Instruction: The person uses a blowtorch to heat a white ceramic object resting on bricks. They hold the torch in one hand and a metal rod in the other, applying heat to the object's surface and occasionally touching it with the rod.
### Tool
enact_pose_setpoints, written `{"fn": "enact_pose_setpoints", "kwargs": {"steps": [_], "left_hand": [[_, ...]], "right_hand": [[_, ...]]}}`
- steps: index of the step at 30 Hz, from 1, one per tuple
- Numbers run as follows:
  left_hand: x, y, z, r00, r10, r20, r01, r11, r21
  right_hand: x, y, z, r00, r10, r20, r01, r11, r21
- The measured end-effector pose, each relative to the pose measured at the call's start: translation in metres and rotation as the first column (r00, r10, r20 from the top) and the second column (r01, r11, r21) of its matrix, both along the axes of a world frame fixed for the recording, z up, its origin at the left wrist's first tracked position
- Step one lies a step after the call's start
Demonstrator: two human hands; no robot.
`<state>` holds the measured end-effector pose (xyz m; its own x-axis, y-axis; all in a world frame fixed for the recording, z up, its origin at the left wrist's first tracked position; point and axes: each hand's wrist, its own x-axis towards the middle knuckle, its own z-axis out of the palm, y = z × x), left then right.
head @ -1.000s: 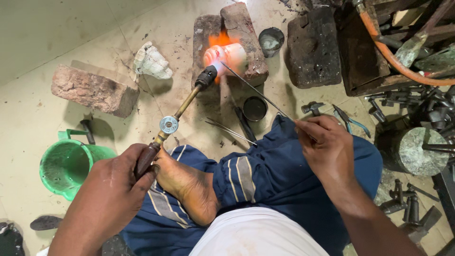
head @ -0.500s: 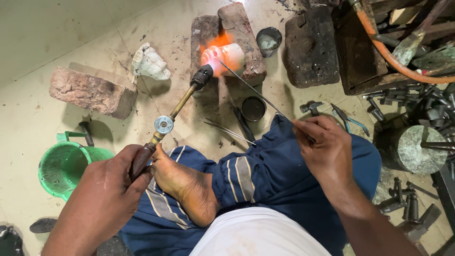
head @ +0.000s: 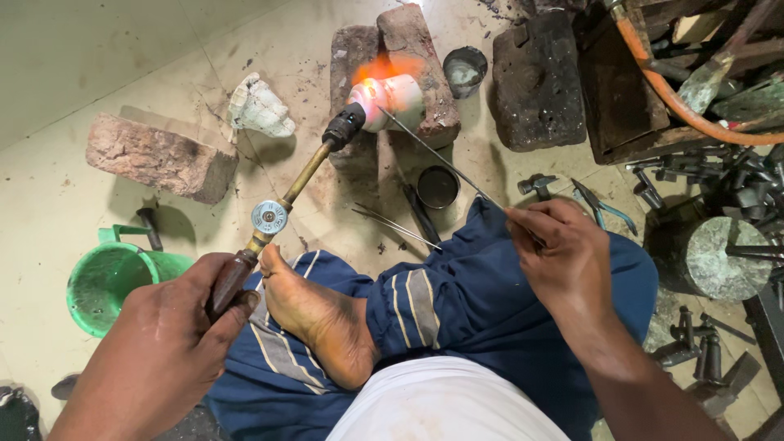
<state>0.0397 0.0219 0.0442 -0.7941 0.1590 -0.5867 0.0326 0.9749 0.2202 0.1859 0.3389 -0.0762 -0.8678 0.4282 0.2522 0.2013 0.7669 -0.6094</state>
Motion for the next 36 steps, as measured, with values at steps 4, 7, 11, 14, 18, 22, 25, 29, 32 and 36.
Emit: {"fn": "enact_pose_setpoints", "kwargs": {"steps": [4, 7, 11, 14, 18, 22, 25, 29, 32, 36], "left_hand": [[0.0005, -0.0024, -0.0049, 1.000, -0.016, -0.010, 0.016, 0.999, 0.029], [0.0012, -0.0008, -0.0061, 0.999, -0.042, -0.019, 0.044, 0.997, 0.064], [0.0009, 0.0028, -0.0050, 0.999, -0.031, 0.027, 0.031, 0.999, 0.011], [0.0001, 0.0036, -0.0048, 0.999, -0.039, 0.023, 0.039, 0.999, 0.020], [-0.0012, 0.0033, -0.0058, 0.998, -0.058, -0.001, 0.058, 0.997, 0.042], [-0.0011, 0.0035, -0.0059, 0.998, -0.053, 0.015, 0.052, 0.998, 0.033], [-0.0011, 0.0047, -0.0062, 0.998, -0.053, 0.028, 0.053, 0.999, 0.009], [-0.0006, 0.0047, -0.0060, 0.999, -0.046, 0.014, 0.046, 0.999, 0.030], [-0.0008, 0.0045, -0.0063, 0.999, -0.038, 0.004, 0.038, 0.998, 0.047], [-0.0012, 0.0030, -0.0065, 0.999, -0.035, 0.014, 0.035, 0.999, 0.021]], "right_hand": [[-0.0004, 0.0005, 0.0039, 1.000, -0.026, 0.002, 0.026, 1.000, -0.004], [-0.0032, 0.0018, 0.0041, 0.999, -0.030, 0.020, 0.031, 0.999, -0.009], [-0.0042, 0.0030, 0.0036, 0.999, -0.023, 0.047, 0.024, 1.000, -0.013], [-0.0030, 0.0033, 0.0035, 1.000, -0.006, 0.029, 0.007, 1.000, -0.004], [-0.0011, 0.0026, 0.0039, 0.999, -0.009, 0.041, 0.009, 1.000, 0.010], [-0.0005, 0.0029, 0.0045, 0.999, 0.000, 0.055, -0.001, 1.000, 0.010], [-0.0007, 0.0027, 0.0052, 0.999, -0.001, 0.047, 0.002, 1.000, -0.017], [-0.0021, 0.0025, 0.0069, 0.999, -0.008, 0.045, 0.010, 1.000, -0.029], [-0.0021, 0.0008, 0.0075, 0.998, -0.004, 0.060, 0.003, 1.000, 0.017], [-0.0013, -0.0003, 0.0067, 0.998, -0.001, 0.056, 0.001, 1.000, -0.010]]}}
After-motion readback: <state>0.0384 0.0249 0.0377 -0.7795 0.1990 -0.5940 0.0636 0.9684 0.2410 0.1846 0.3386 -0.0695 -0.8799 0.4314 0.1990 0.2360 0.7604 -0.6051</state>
